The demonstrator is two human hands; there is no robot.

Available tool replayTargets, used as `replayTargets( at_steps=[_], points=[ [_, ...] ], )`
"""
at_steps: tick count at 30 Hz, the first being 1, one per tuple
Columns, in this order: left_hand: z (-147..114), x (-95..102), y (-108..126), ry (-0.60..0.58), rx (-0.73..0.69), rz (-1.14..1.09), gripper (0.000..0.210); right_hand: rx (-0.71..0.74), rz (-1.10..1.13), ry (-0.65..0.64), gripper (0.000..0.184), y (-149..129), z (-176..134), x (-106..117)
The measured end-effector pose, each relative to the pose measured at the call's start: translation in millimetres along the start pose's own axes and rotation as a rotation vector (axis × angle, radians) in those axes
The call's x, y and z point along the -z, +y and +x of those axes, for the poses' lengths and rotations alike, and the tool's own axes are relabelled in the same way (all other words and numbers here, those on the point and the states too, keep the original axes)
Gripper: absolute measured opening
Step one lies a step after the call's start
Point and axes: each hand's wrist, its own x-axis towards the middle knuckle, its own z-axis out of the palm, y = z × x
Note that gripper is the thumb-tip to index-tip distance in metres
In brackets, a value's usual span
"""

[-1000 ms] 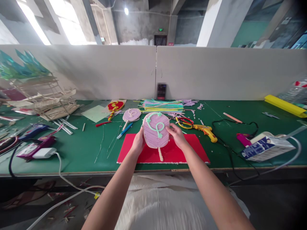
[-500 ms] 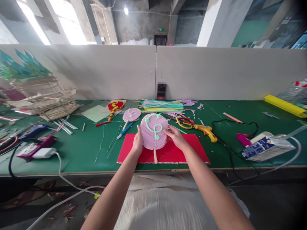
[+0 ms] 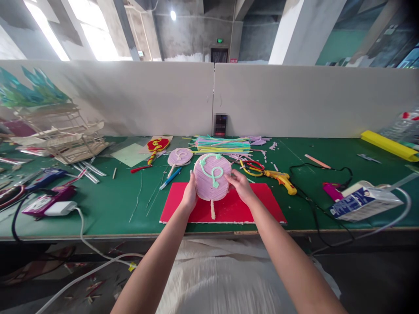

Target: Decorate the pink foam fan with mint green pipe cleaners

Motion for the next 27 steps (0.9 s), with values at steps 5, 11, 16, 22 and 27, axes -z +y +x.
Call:
replayTargets(
  at_steps=[5,11,16,22,27],
  points=[
    [-2,-3.1,3,-0.032,0.012,-0.032,0.027,-0.023,0.036,0.069,0.031,4,4,3],
    [6,1.0,7,0.072,-0.132,-0.228,0.026,-0.16,0.0,-0.187,0.039,-1,0,-2],
    [5,-0.9,4,-0.07,-0.136,-0.246,0.027,-0.098,-0.161,-0.489,0.03,-7,-7,-7],
    [0,-0.7,13,-0.222,-0.082,-0.247,0.052,-0.098,-0.153,-0.33,0.031,2,-1,-1],
    [4,7.6,17,-0.128,-0.108,-0.345,0.06,-0.127,-0.155,-0.244,0.033,-15,4,21]
  ],
)
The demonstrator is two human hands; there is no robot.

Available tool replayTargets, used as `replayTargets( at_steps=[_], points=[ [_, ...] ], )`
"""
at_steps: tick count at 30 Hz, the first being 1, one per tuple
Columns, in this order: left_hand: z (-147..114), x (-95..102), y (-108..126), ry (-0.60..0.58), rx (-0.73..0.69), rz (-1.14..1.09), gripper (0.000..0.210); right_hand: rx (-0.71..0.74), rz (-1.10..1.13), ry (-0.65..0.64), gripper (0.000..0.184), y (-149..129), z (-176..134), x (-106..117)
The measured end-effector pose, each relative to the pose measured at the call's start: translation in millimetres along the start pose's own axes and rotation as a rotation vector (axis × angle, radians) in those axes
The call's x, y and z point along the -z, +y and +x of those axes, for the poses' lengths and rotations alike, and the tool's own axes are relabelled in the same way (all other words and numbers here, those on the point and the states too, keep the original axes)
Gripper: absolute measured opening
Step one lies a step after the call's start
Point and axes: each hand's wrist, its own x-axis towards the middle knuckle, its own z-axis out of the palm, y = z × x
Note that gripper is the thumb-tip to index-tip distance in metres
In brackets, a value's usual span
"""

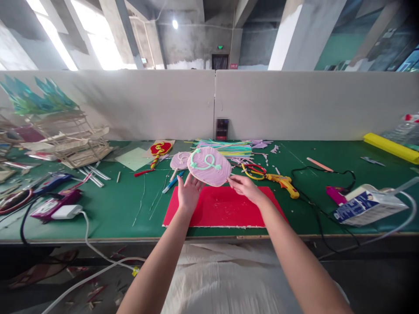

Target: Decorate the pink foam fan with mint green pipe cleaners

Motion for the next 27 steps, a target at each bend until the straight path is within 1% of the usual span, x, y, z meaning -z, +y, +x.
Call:
replayTargets(
  at_steps=[2,4,5,7,9,12,14,16,20,24,27],
  points=[
    [0,2.6,-1,0.013,-0.025,0.018,0.06,0.006,-0.101,-0.033,0.036,-16,-6,18],
    [0,3.7,-3,-0.038,-0.048,0.058,0.06,0.002,-0.283,-0.018,0.039,-35,-11,38],
    [-1,3.7,-4,-0.071,-0.061,0.085,0.061,-0.02,-0.388,0.001,0.041,-44,-14,48],
    [-2,3.2,-4,-0.107,-0.097,0.144,0.061,-0.101,-0.549,-0.004,0.046,-63,-19,64],
    [-2,2.5,-4,-0.091,-0.136,0.202,0.06,-0.14,-0.612,0.007,0.049,-79,-23,73],
    [-2,2.0,-4,-0.078,-0.152,0.239,0.06,-0.156,-0.566,-0.033,0.05,-93,-26,75],
    [-1,1.6,-3,-0.086,-0.134,0.239,0.059,-0.18,-0.556,-0.021,0.053,-94,-26,73],
    [-2,1.0,-3,-0.085,-0.124,0.242,0.058,-0.195,-0.594,0.011,0.053,-93,-25,70],
    [-3,0.4,-3,-0.076,-0.123,0.24,0.059,-0.141,-0.678,0.014,0.051,-90,-24,67],
    [-3,1.3,-6,-0.1,-0.08,0.161,0.06,-0.107,-0.618,0.033,0.054,-94,-25,61],
    [-2,1.3,-6,-0.097,-0.054,0.174,0.062,-0.087,-0.591,0.067,0.055,-94,-25,58]
  ],
)
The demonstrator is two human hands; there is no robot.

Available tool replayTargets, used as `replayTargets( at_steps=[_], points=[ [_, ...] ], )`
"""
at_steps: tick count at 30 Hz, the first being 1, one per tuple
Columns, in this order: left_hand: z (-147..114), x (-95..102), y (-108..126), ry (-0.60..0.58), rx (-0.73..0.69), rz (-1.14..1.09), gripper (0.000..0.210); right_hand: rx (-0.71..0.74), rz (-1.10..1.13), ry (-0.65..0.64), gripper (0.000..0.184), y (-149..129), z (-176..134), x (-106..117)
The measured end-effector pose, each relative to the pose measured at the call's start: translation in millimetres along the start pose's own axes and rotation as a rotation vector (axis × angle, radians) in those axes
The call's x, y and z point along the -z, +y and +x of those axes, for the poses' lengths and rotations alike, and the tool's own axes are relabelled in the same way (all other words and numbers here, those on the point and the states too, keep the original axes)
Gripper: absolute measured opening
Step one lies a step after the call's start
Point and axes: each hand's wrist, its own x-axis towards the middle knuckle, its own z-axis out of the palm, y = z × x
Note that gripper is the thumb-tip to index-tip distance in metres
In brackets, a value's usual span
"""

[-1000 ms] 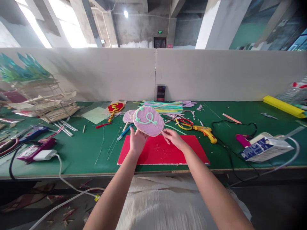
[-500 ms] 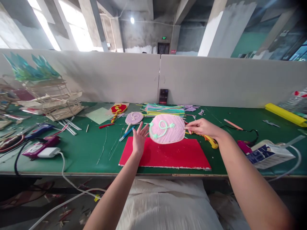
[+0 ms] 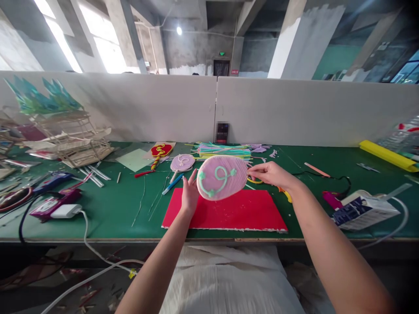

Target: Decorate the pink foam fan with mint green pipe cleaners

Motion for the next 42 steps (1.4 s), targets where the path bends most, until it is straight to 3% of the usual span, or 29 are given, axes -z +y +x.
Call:
replayTargets(
  at_steps=[5,10,16,21,23,29,32,37,39,42],
  points=[
    [-1,-1.4,2,0.025,0.004,0.017,0.063,0.001,0.09,-0.059,0.052,6,1,-5],
    [-1,-1.3,2,0.008,0.005,0.032,0.062,-0.046,0.143,0.013,0.056,12,2,-7],
    [-1,-2.8,0,0.009,0.024,0.04,0.062,-0.017,0.275,-0.031,0.051,13,0,-10],
    [-1,-5.8,-1,0.03,0.13,0.045,0.06,-0.033,0.265,0.108,0.048,26,3,-27],
    [-2,-6.3,0,0.035,0.122,0.033,0.05,-0.047,0.287,0.186,0.047,30,3,-38],
    [-5,-5.5,3,0.107,0.048,0.052,0.034,0.002,0.318,0.005,0.039,35,-4,-65],
    [-6,-5.8,4,0.103,0.045,0.063,0.03,0.011,0.406,0.033,0.037,39,-5,-75],
    [-4,-3.8,0,0.082,0.048,0.098,0.03,-0.112,0.681,0.024,0.032,42,-7,-89],
    [-3,-2.9,0,0.092,0.076,0.097,0.035,-0.096,0.728,0.067,0.032,39,-8,-92],
    [-2,-3.6,0,0.063,0.17,0.072,0.049,-0.017,0.648,0.287,0.037,30,-13,-98]
  ],
)
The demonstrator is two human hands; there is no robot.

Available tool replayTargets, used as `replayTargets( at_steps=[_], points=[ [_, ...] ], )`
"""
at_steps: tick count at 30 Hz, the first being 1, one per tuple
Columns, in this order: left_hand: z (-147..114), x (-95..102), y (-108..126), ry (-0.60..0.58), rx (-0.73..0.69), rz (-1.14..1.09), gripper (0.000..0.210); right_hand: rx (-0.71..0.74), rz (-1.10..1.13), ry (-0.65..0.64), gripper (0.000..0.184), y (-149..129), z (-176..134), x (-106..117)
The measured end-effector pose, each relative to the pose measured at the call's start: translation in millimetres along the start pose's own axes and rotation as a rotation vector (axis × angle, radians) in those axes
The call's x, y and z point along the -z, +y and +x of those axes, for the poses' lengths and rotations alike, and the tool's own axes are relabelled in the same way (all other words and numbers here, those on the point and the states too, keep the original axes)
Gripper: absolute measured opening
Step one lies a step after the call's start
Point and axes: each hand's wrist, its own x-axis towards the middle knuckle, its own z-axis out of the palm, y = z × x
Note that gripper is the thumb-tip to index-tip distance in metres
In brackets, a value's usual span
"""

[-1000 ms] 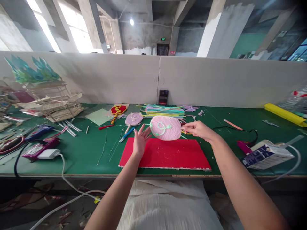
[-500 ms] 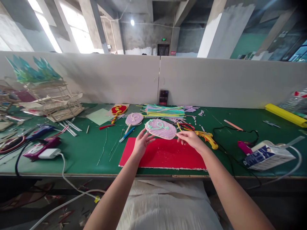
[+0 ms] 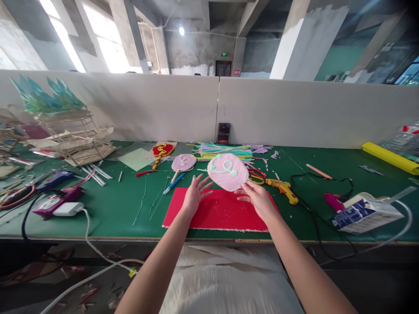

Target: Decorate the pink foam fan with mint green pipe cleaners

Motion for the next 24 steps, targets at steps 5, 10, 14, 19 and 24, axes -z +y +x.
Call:
replayTargets(
  at_steps=[5,10,14,19,24],
  points=[
    [-4,-2.6,-2,-0.159,0.043,-0.059,0.053,0.256,-0.492,-0.015,0.041,-3,-19,-25],
    [-6,-0.8,-7,0.005,-0.007,-0.003,0.044,0.437,-0.792,-0.092,0.036,3,-25,-35],
    [-4,0.5,-9,0.109,-0.022,0.026,0.048,0.413,-1.008,0.051,0.044,18,-20,-16],
    [-1,3.7,-17,0.028,-0.056,0.239,0.051,0.151,-1.299,0.003,0.057,47,-21,6],
    [4,7.4,-24,-0.004,-0.226,0.49,0.047,0.152,-1.348,-0.007,0.057,56,-20,7]
  ],
)
